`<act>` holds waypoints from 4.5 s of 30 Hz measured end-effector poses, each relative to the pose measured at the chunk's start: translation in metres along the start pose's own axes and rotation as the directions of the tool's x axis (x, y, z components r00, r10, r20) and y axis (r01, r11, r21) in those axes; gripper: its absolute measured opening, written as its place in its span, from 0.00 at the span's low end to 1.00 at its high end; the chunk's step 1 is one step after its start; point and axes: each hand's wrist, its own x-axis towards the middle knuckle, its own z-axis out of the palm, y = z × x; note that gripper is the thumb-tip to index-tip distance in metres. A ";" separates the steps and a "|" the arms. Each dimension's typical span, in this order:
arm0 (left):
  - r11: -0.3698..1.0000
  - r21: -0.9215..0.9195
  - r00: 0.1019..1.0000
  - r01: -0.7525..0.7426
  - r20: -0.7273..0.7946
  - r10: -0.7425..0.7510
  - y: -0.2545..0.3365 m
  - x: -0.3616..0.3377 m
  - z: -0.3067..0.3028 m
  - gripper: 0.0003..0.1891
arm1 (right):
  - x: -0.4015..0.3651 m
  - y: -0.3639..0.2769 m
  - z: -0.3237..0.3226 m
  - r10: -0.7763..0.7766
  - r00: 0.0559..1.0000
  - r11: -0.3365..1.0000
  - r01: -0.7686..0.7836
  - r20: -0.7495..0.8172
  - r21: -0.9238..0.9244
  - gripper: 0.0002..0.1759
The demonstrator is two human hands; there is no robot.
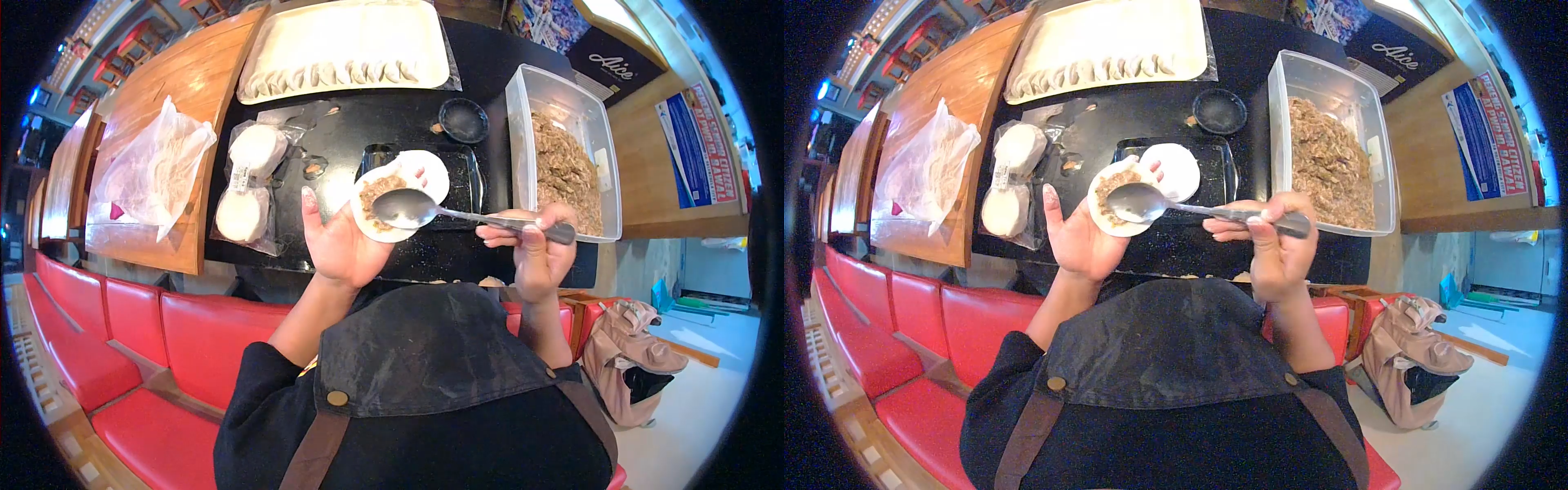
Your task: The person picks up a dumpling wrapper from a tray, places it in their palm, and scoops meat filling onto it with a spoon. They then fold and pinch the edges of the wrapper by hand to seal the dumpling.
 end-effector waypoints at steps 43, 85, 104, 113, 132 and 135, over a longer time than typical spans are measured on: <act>0.905 0.326 0.938 0.275 0.114 -0.326 0.010 0.014 -0.031 0.50 | 0.077 0.026 -0.048 -0.292 0.942 0.938 0.248 -0.166 -0.242 0.08; 0.983 0.176 0.998 -0.056 0.050 0.048 0.003 0.005 -0.021 0.49 | 0.068 0.011 -0.014 -0.273 0.924 0.950 0.214 -0.267 -0.228 0.10; 0.985 -0.101 0.977 -0.142 0.148 0.156 -0.001 0.018 -0.015 0.47 | 0.053 0.002 -0.013 -0.172 0.948 0.953 0.092 -0.266 -0.289 0.09; 0.993 -0.043 0.994 -0.108 0.027 0.110 0.006 0.013 -0.017 0.40 | 0.090 0.062 -0.033 -0.346 0.929 0.734 0.182 -0.130 -0.655 0.05; 0.977 -0.069 0.974 -0.201 0.092 0.207 -0.006 0.028 -0.018 0.43 | 0.046 0.014 0.005 -0.074 0.945 0.989 0.028 -0.318 -0.147 0.07; 0.968 0.009 0.964 -0.250 0.101 0.247 -0.008 0.029 -0.016 0.43 | 0.042 0.013 0.006 -0.066 0.947 0.989 0.019 -0.315 -0.148 0.07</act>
